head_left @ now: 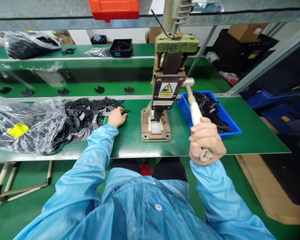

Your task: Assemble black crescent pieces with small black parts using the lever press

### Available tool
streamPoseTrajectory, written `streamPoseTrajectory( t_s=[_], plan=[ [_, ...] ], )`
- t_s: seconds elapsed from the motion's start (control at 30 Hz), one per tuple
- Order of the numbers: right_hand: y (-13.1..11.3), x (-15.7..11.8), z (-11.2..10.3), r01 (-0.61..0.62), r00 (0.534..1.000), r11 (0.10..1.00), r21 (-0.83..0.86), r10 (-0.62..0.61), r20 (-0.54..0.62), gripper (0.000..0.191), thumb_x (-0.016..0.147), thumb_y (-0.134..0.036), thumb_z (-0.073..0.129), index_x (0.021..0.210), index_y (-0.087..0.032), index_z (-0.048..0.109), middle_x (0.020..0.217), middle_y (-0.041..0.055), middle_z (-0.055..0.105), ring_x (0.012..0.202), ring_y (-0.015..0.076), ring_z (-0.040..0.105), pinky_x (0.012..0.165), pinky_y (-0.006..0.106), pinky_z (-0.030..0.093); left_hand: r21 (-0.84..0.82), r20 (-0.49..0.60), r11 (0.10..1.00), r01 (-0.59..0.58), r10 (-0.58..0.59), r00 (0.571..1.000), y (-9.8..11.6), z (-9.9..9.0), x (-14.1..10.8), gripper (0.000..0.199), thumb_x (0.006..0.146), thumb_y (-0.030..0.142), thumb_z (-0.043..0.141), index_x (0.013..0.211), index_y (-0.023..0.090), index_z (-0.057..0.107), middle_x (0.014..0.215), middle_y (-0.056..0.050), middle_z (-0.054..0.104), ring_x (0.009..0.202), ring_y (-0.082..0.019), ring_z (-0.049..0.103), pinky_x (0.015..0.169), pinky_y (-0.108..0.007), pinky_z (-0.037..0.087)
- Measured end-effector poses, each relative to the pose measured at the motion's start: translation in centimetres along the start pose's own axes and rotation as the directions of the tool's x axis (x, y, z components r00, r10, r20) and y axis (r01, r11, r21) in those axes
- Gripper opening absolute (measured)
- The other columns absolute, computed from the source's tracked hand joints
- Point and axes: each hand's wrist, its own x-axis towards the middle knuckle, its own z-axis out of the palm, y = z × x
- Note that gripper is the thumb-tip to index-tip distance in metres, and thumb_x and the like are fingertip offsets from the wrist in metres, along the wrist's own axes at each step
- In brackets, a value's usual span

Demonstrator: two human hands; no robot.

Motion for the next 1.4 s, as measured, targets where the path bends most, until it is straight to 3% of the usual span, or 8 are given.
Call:
streamPoseTrajectory(
  t_s=[0.17,0.3,0.4,0.57,0.73,1.03,1.3,1.4],
  plan=[
    [0.1,0.0,0.1,-0.002,1.0,1.0,-0.009,0.002,-0.009,0.021,0.086,-0.03,0.072,0.07,-0.028,0.059,0.063,-0.0025,0.066,0.076,0.0216,0.072,0.103,0.057,0.061,-0.08,0.123,0.997,-0.005,0.015,0.992,0.6,-0.2,0.6,0.045,0.086,0.032,0.083,0.126,0.017,0.071,0.137,-0.021,0.073,0.124,-0.034,0.071,0.111,-0.043,0.052],
    [0.1,-0.1,0.2,0.004,1.0,1.0,-0.01,-0.004,-0.009,0.023,0.087,-0.032,0.073,0.069,-0.028,0.059,0.063,-0.0027,0.066,0.077,0.0209,0.072,0.104,0.056,0.061,-0.15,0.242,0.988,-0.019,0.055,0.969,1.2,-0.9,-0.2,0.028,0.083,0.033,0.086,0.105,0.021,0.073,0.105,-0.01,0.078,0.102,-0.029,0.075,0.094,-0.039,0.057],
    [0.0,-0.1,0.3,-0.009,1.0,1.0,-0.015,0.008,-0.02,0.026,0.088,-0.034,0.073,0.068,-0.028,0.057,0.065,-0.0044,0.066,0.078,0.0199,0.072,0.105,0.055,0.062,-0.325,0.301,0.945,0.044,0.059,0.952,2.1,-1.0,-1.4,0.024,0.09,0.041,0.08,0.091,0.023,0.065,0.08,-0.002,0.068,0.074,-0.021,0.069,0.074,-0.034,0.057],
    [-0.3,-0.1,0.3,-0.014,1.0,0.999,-0.048,0.014,-0.011,0.03,0.091,-0.04,0.07,0.068,-0.027,0.055,0.064,-0.0049,0.065,0.078,0.0191,0.073,0.104,0.058,0.063,-0.726,0.37,0.641,0.249,0.059,0.927,5.4,-0.5,-4.1,0.035,0.098,0.05,0.074,0.093,0.02,0.058,0.082,-0.001,0.064,0.057,-0.011,0.062,0.054,-0.027,0.056],
    [-0.4,0.0,0.3,-0.011,1.0,1.0,-0.006,0.011,-0.012,0.027,0.091,-0.035,0.072,0.07,-0.026,0.058,0.067,-0.0046,0.066,0.081,0.018,0.073,0.107,0.056,0.061,-0.817,0.464,0.436,0.377,0.109,0.879,9.7,-0.2,-5.8,0.037,0.104,0.052,0.071,0.099,0.016,0.066,0.079,-0.003,0.069,0.057,-0.01,0.067,0.056,-0.024,0.062],
    [-0.2,-0.1,0.3,0.01,1.0,0.999,0.038,-0.01,-0.005,0.024,0.091,-0.032,0.074,0.073,-0.025,0.059,0.071,-0.0047,0.069,0.085,0.0183,0.074,0.109,0.055,0.061,-0.759,0.491,0.528,0.381,0.078,0.868,13.2,-0.3,-6.5,0.018,0.105,0.019,0.072,0.096,0.017,0.056,0.065,-0.001,0.07,0.054,-0.012,0.07,0.053,-0.019,0.056],
    [0.0,-0.3,0.1,0.006,1.0,0.999,0.041,-0.007,0.01,0.022,0.091,-0.032,0.074,0.074,-0.026,0.061,0.072,-0.0051,0.069,0.086,0.0184,0.074,0.109,0.056,0.061,-0.665,0.529,0.637,0.391,0.032,0.848,14.7,0.1,-5.3,0.025,0.105,0.025,0.072,0.092,0.019,0.052,0.06,-0.002,0.069,0.054,-0.015,0.072,0.058,-0.025,0.06],
    [-0.1,-0.4,0.1,0.004,1.0,0.999,0.046,-0.004,0.006,0.023,0.092,-0.033,0.074,0.075,-0.026,0.061,0.071,-0.0051,0.069,0.086,0.0183,0.074,0.109,0.056,0.061,-0.605,0.54,0.709,0.363,0.029,0.841,14.9,0.0,-4.8,0.029,0.101,0.029,0.078,0.087,0.019,0.055,0.058,-0.001,0.067,0.05,-0.014,0.068,0.051,-0.021,0.052]
  ],
)
